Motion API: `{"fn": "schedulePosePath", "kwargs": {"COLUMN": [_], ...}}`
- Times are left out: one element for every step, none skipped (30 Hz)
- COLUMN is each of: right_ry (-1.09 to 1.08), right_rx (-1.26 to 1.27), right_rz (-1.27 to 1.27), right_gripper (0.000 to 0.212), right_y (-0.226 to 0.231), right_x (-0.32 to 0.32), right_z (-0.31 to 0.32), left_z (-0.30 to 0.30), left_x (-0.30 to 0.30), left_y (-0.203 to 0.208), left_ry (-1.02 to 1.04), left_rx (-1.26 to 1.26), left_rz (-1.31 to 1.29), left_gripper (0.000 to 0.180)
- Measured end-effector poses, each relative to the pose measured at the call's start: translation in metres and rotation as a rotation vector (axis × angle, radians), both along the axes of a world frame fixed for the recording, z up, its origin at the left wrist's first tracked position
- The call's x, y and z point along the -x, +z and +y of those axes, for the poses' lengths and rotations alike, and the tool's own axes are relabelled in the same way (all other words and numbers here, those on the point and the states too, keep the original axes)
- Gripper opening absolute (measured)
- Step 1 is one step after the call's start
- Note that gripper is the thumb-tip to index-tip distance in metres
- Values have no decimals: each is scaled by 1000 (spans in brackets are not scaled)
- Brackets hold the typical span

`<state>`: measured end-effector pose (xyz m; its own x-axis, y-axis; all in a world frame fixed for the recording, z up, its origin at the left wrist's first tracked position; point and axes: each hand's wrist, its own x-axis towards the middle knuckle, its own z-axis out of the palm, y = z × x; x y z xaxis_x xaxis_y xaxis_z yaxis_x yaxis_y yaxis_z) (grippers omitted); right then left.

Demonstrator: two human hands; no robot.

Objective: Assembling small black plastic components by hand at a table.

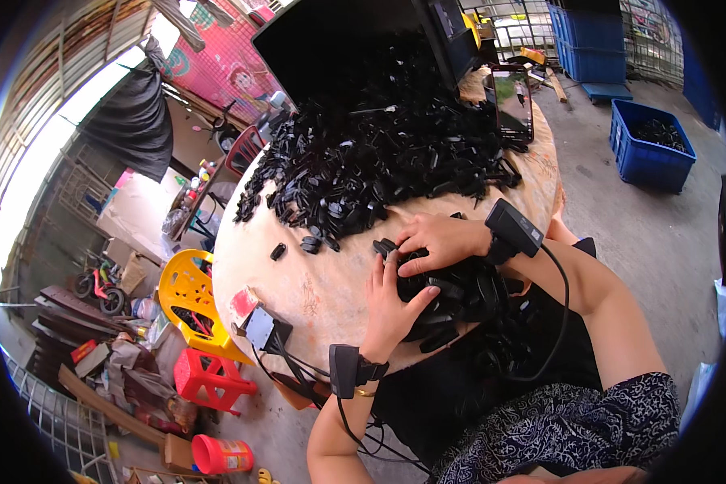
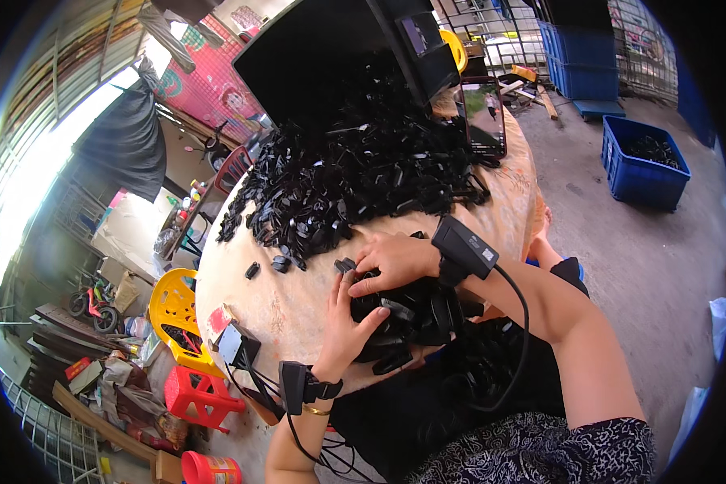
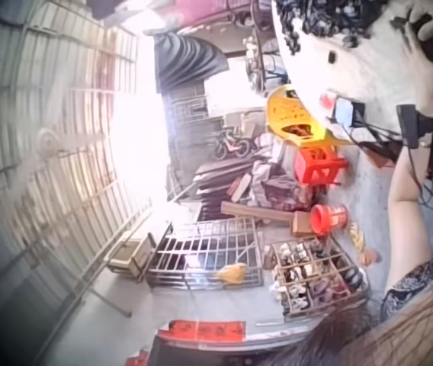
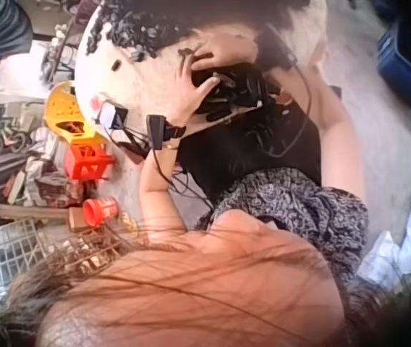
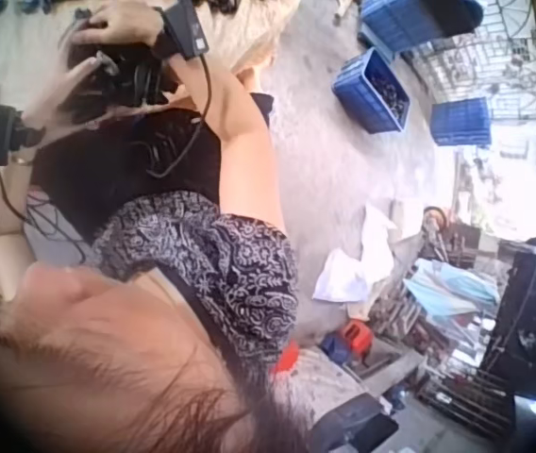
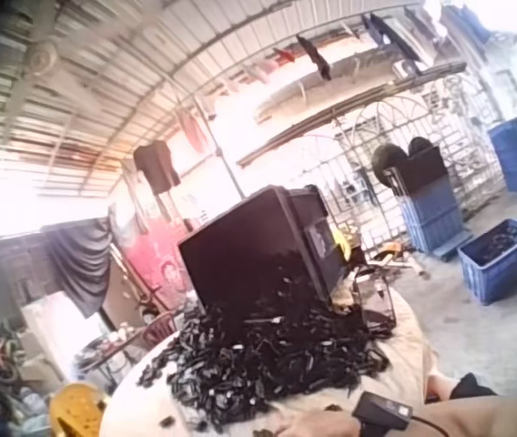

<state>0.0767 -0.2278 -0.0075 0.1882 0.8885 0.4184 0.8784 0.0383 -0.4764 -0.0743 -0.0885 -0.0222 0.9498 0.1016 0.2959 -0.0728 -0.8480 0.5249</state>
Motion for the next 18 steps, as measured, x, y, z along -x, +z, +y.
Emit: {"fn": "schedulePosePath", "kwargs": {"right_ry": [-4,11,24,15,4,0,-6,5,0,-33,-64,-61,-76,-92,-108,-132,-169,-202], "right_rx": [3,-21,-44,-47,-45,-70,-96,-61,-59,-65,-71,-47,-84,-98,-116,-136,-79,-83], "right_rz": [2,-10,-26,-22,-26,-42,-59,-43,-49,-35,-22,-7,-21,-46,-75,-88,-51,-54], "right_gripper": [44,43,42,40,40,41,42,41,41,38,36,36,37,37,37,38,37,37], "right_y": [-1,-4,-6,-7,-8,-5,-2,0,0,-1,-2,-2,-1,-2,0,1,-3,-3], "right_x": [2,4,4,4,6,10,14,15,18,23,25,26,30,33,39,45,50,56], "right_z": [-5,-13,-22,-32,-42,-51,-61,-70,-79,-88,-97,-107,-117,-126,-136,-142,-149,-157], "left_z": [-4,-12,-21,-31,-40,-49,-58,-65,-72,-80,-87,-96,-104,-110,-117,-121,-124,-129], "left_x": [0,1,2,2,2,4,6,6,6,7,8,7,6,5,7,8,8,8], "left_y": [-2,-3,-3,-2,-1,-1,2,0,-1,0,1,0,-2,-4,-4,-6,-6,-9], "left_ry": [22,-6,-14,-13,-13,-24,-21,-36,-52,-69,-85,-106,-127,-168,-208,-240,-301,-342], "left_rx": [28,8,10,-6,-21,-22,-17,-4,10,13,15,23,54,46,34,-8,42,54], "left_rz": [-12,-58,-60,-52,-44,-65,-53,-70,-87,-92,-97,-106,-78,-116,-157,-178,-149,-155], "left_gripper": [84,83,83,83,83,83,83,83,83,83,84,85,85,86,86,87,87,86]}}
